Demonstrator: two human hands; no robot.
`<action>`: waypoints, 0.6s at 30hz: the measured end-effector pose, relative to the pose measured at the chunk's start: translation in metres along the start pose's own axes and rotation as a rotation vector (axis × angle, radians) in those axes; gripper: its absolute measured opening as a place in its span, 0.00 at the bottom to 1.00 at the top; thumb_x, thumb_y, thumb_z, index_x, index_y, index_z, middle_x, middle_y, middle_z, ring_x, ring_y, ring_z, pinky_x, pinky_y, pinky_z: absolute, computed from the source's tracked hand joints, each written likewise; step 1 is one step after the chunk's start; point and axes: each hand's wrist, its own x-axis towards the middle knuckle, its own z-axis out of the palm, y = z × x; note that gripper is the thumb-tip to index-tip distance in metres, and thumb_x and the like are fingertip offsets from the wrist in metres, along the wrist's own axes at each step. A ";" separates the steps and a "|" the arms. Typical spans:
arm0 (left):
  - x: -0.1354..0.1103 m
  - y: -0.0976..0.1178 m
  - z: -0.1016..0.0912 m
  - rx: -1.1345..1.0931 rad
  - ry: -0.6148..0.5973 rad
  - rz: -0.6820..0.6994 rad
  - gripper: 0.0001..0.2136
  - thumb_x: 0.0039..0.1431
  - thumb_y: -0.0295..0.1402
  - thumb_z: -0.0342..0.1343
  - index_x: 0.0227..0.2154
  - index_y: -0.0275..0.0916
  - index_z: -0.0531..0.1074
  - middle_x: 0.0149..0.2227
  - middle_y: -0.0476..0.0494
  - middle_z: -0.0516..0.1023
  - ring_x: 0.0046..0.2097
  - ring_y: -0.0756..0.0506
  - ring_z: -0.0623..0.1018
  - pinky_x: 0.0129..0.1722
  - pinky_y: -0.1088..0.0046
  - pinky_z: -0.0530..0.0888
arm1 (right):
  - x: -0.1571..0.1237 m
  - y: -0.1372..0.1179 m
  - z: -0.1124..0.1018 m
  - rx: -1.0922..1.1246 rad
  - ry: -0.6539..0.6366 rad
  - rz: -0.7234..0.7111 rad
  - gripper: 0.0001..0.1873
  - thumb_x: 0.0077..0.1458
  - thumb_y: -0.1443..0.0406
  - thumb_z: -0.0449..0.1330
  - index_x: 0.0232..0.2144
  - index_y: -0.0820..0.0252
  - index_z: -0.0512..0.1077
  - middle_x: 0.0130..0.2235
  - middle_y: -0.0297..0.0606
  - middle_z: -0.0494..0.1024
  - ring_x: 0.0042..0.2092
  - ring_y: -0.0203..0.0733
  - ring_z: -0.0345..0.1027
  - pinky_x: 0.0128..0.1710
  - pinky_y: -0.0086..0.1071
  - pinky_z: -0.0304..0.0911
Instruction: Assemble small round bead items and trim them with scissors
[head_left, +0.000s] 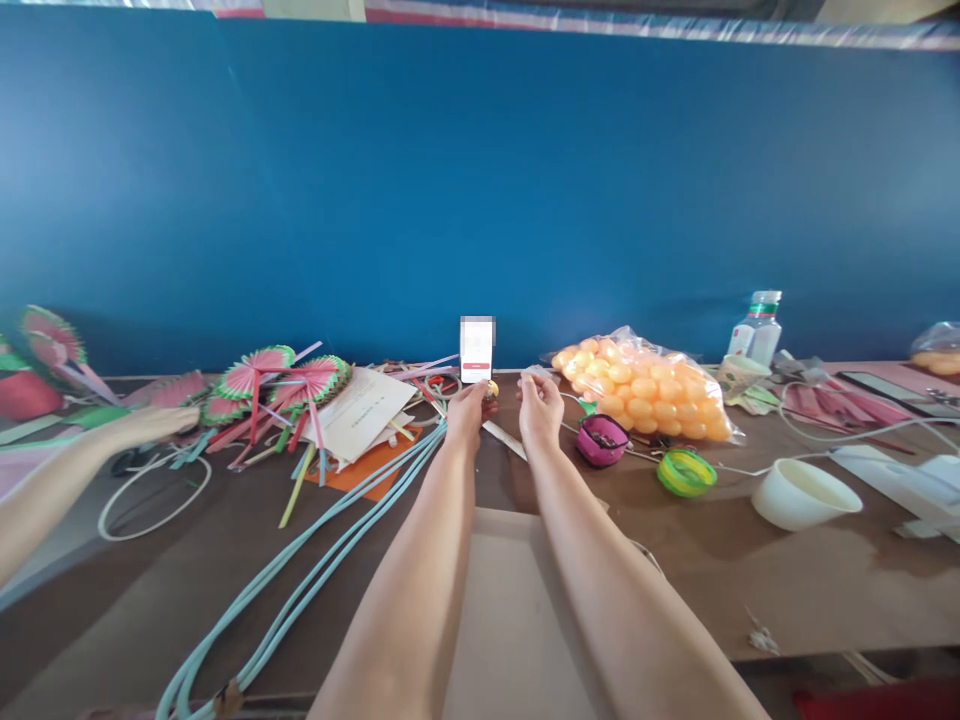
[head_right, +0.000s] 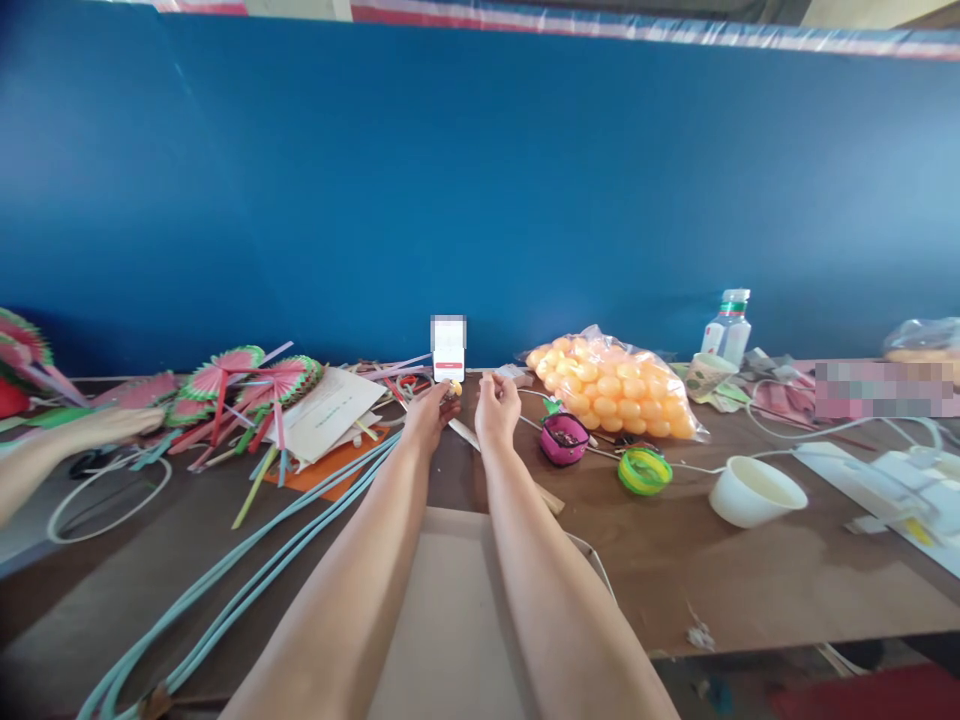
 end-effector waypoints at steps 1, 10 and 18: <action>0.000 0.001 0.000 -0.011 0.000 -0.003 0.11 0.49 0.36 0.67 0.32 0.33 0.76 0.26 0.45 0.76 0.24 0.52 0.75 0.29 0.75 0.75 | -0.001 -0.005 0.001 0.019 -0.001 -0.019 0.17 0.48 0.52 0.59 0.34 0.59 0.73 0.32 0.36 0.77 0.32 0.39 0.69 0.34 0.32 0.65; 0.002 0.001 -0.003 -0.031 0.055 -0.068 0.07 0.54 0.33 0.64 0.31 0.34 0.74 0.24 0.47 0.74 0.23 0.53 0.74 0.28 0.76 0.76 | 0.032 -0.059 -0.007 -0.095 -0.087 -0.038 0.15 0.47 0.58 0.60 0.36 0.58 0.76 0.35 0.37 0.78 0.28 0.34 0.67 0.26 0.29 0.61; -0.004 0.007 -0.001 -0.056 0.049 -0.091 0.08 0.53 0.32 0.65 0.30 0.33 0.74 0.25 0.46 0.74 0.23 0.54 0.73 0.27 0.77 0.75 | 0.055 -0.096 -0.094 -1.370 -0.457 -0.235 0.08 0.47 0.62 0.60 0.24 0.56 0.79 0.32 0.39 0.81 0.35 0.45 0.73 0.34 0.33 0.61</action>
